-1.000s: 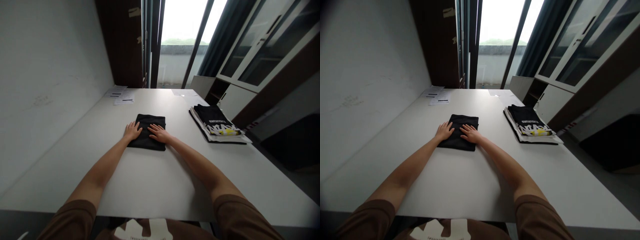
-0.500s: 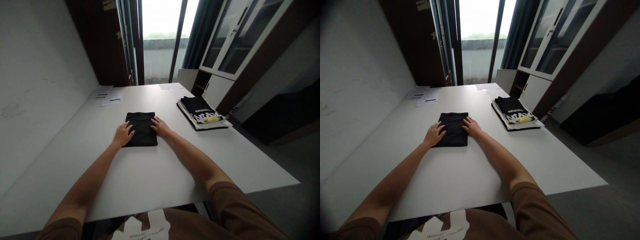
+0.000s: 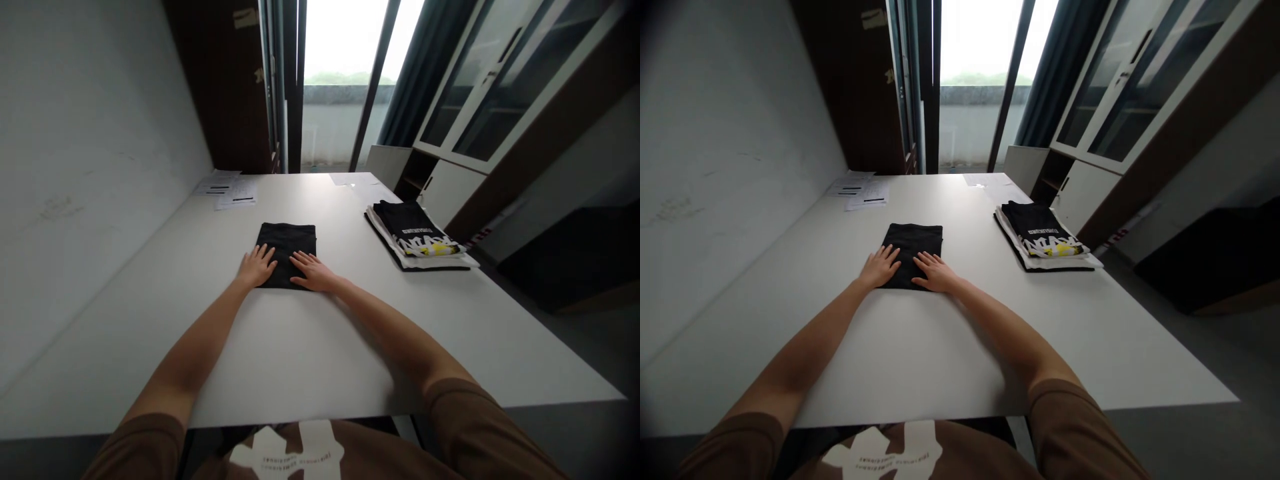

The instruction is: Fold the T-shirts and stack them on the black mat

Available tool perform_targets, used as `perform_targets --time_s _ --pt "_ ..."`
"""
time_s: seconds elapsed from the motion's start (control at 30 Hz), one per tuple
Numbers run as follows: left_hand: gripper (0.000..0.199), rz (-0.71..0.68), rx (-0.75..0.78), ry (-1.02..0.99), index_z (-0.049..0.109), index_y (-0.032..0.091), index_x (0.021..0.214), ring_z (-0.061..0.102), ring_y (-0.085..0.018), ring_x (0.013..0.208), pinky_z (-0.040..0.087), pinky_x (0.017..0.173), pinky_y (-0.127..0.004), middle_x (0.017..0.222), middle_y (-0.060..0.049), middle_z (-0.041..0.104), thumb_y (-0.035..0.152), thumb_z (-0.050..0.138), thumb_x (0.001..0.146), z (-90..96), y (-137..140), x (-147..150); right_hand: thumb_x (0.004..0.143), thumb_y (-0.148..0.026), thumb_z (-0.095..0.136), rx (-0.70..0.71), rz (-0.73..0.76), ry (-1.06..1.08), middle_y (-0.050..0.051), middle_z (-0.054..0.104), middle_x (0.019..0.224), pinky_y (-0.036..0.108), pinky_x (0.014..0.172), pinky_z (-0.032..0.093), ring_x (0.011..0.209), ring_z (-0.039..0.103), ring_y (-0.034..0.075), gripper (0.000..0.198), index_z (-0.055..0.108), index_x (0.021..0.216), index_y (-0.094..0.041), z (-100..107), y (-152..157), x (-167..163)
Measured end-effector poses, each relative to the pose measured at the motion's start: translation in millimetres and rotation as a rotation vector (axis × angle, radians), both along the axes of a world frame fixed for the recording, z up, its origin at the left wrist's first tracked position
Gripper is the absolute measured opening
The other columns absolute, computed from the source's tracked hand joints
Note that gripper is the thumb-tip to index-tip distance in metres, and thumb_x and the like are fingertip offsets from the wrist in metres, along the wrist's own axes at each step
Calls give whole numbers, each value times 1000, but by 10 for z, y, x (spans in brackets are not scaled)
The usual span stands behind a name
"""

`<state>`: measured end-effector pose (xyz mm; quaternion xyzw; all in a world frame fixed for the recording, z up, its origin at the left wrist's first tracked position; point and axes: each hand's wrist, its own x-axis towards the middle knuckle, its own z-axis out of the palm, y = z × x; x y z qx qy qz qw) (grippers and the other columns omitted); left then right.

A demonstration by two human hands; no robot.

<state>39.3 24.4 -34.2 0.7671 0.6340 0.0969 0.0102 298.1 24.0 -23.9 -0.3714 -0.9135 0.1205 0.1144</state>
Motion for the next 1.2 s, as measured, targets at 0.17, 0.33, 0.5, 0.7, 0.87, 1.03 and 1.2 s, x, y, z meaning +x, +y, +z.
perform_targets --time_s 0.17,0.33,0.5,0.7,0.87,1.03,1.2 --pt "65 190 -5 -4 34 24 161 29 -36 152 20 121 -58 165 -15 32 55 33 104 -72 3 -135 102 -56 49 28 27 -4 11 23 168 51 127 15 157 16 30 72 31 163 -22 85 -203 -161" --pt "62 208 7 -6 35 24 161 29 -33 152 20 122 -56 164 -14 34 50 32 105 -112 19 -101 105 -33 45 7 357 24 5 31 166 50 126 17 156 20 23 55 37 160 -29 108 -235 -279" --pt "63 232 5 -3 36 22 160 30 -33 151 21 122 -55 164 -15 36 50 32 104 -61 15 -86 104 -36 49 18 306 49 5 31 166 52 126 17 155 22 26 57 37 160 -30 86 -98 -122" --pt "67 222 22 11 38 16 159 27 -35 153 22 122 -56 165 -17 32 53 34 103 -16 -19 -89 106 -33 44 62 167 169 6 61 144 40 119 37 137 53 21 41 62 142 -26 70 -1 -29" --pt "63 -91 59 57 40 17 158 19 -31 156 15 125 -53 170 -12 22 49 39 103 21 -130 73 104 -41 49 152 9 154 7 50 155 45 122 33 148 39 25 48 56 148 -24 -12 62 3" --pt "62 -239 2 -2 34 23 161 23 -26 156 14 126 -50 168 -7 29 49 35 105 26 -199 256 104 -52 45 64 -59 8 8 37 164 51 125 23 154 27 27 60 41 158 -26 -105 115 39" --pt "66 16 -18 -33 38 26 159 20 -34 155 14 123 -56 168 -9 28 57 41 101 11 -138 147 103 -60 42 30 -286 -51 12 28 167 56 122 21 155 20 33 67 39 158 -23 -78 182 135"
